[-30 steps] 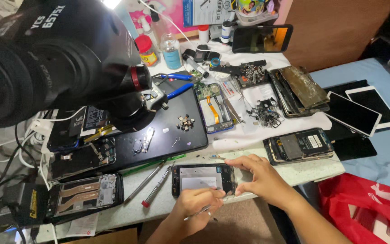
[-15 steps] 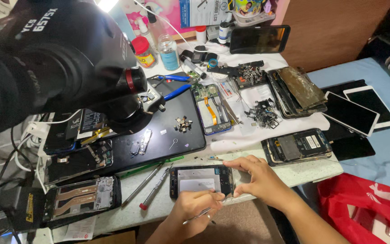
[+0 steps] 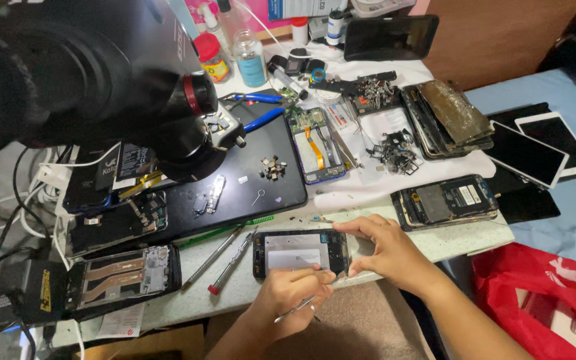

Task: The person uses a small metal tool to pry and adjust components on a disassembled mobile phone. They repeatedly lift and press down a flexible ribbon cable near the top edge of the device while holding it steady with the other hand.

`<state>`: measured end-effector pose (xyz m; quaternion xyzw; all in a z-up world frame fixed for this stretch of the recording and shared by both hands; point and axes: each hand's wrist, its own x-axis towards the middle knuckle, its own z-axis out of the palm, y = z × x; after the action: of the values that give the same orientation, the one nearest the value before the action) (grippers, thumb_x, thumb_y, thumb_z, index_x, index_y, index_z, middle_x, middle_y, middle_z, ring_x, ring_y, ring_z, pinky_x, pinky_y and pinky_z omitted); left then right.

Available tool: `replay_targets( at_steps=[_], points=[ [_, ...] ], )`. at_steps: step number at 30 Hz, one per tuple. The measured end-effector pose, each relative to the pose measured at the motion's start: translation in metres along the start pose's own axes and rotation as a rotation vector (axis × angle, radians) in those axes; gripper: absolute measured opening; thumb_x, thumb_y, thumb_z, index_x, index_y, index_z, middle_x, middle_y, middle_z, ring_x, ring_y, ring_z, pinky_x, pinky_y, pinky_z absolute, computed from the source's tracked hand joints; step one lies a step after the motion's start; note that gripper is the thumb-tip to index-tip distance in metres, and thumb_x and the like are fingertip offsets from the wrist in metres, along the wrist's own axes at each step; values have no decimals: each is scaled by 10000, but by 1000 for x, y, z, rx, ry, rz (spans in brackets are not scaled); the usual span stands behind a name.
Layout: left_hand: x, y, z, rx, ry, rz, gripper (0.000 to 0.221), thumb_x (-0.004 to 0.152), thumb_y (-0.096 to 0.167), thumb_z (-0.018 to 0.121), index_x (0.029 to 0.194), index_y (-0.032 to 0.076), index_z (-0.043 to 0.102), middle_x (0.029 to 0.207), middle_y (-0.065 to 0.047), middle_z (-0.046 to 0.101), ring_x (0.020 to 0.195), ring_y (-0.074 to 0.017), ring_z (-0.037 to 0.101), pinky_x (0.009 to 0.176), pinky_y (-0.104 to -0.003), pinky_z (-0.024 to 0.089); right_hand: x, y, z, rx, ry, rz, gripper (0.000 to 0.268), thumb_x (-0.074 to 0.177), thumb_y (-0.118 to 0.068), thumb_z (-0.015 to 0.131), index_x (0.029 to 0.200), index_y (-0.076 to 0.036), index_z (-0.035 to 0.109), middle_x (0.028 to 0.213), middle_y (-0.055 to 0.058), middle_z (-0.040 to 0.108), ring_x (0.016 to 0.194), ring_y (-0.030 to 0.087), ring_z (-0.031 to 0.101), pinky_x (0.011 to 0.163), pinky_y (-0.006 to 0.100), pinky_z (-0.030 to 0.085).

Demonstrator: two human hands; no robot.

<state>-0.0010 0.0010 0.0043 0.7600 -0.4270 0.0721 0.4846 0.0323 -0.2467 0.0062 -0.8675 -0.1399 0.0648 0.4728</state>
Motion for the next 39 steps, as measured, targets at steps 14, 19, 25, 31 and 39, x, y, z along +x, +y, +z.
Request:
replay_targets(
  at_steps=[14, 19, 25, 31, 39],
  points=[
    [3, 24, 18, 273, 89, 50, 69, 875, -3, 745, 887, -14, 678, 1024, -131, 760, 951, -278, 775, 974, -398, 611, 0, 2, 0, 92, -6, -45, 719, 530, -139, 897, 1223, -135, 707, 1138, 91, 731, 1113, 245, 709, 1000, 350, 560],
    [-3, 22, 32, 258, 215, 15, 77, 852, -29, 725, 908, -33, 674, 1001, -161, 752, 967, -318, 772, 966, -409, 606, 1, 4, -1, 71, -2, -65, 745, 517, -147, 915, 1231, -140, 702, 1141, 98, 726, 1102, 250, 704, 994, 352, 561],
    [-5, 7, 22, -51, 209, -214, 178, 870, -35, 790, 852, 0, 617, 875, -137, 729, 972, -270, 823, 830, -317, 631, 1, 3, -3, 67, -28, -49, 769, 530, -157, 925, 1265, -161, 698, 1155, 95, 721, 1094, 256, 698, 989, 357, 556],
    [-7, 10, 12, 6, 110, -51, 178, 811, -60, 761, 968, -9, 697, 1046, -149, 761, 927, -318, 763, 983, -377, 606, -3, 8, -2, -14, -16, -15, 721, 562, -173, 879, 1262, -186, 709, 1185, 56, 731, 1110, 275, 653, 899, 374, 528],
    [-8, 21, 14, 78, 92, -41, 165, 821, -43, 761, 971, -3, 707, 1072, -126, 755, 950, -284, 765, 1041, -414, 590, -8, 3, 2, -37, 12, -11, 744, 545, -171, 897, 1264, -194, 707, 1194, 68, 718, 1126, 285, 615, 942, 387, 494]
  ],
)
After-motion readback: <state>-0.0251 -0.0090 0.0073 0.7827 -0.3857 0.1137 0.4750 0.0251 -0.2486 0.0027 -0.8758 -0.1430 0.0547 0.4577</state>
